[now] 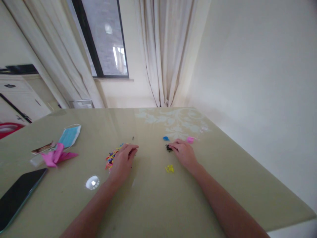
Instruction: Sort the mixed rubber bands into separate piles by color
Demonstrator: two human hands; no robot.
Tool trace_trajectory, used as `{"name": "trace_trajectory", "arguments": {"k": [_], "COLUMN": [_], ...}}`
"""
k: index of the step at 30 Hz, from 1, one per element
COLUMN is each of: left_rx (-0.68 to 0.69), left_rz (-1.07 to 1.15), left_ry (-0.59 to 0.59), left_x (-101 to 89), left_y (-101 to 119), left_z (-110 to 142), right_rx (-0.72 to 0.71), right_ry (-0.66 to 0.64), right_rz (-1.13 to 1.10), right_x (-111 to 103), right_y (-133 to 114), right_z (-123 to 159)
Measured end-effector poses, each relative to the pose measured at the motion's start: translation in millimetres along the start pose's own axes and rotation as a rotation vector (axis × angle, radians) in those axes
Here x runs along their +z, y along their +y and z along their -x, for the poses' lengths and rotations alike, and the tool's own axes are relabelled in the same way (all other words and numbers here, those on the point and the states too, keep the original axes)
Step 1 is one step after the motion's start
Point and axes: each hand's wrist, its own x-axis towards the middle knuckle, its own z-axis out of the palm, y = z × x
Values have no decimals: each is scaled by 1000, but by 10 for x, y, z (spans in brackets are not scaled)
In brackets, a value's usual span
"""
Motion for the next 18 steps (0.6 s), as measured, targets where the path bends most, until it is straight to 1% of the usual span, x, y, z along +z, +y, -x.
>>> {"name": "trace_trajectory", "arguments": {"k": [2,4,6,8,10,14,18], "left_rx": [-70,-126,-152,-172,-196,-251,-263], "left_rz": [174,341,491,622,727,807,812], "left_ry": [-23,-77,-138,-197,-247,-298,-302], "left_x": [20,57,106,161,214,277,280], "left_y": [43,107,185,260,310,326,299], "left_z": [-8,4,36,81,125,165,151], "right_rx": [-16,-48,-91,-146,-210,-335,-371], "right_ry": [60,98,106,100,90,107,132], "right_rz": [-100,-245,-355,-402,-419,-363,-309], "right_x": [-44,-84,-104,-97,-66,1,7], "right_y": [-95,-253,-440,-605,-709,-725,-675], "right_z": [28,71,123,171,203,218,206]}}
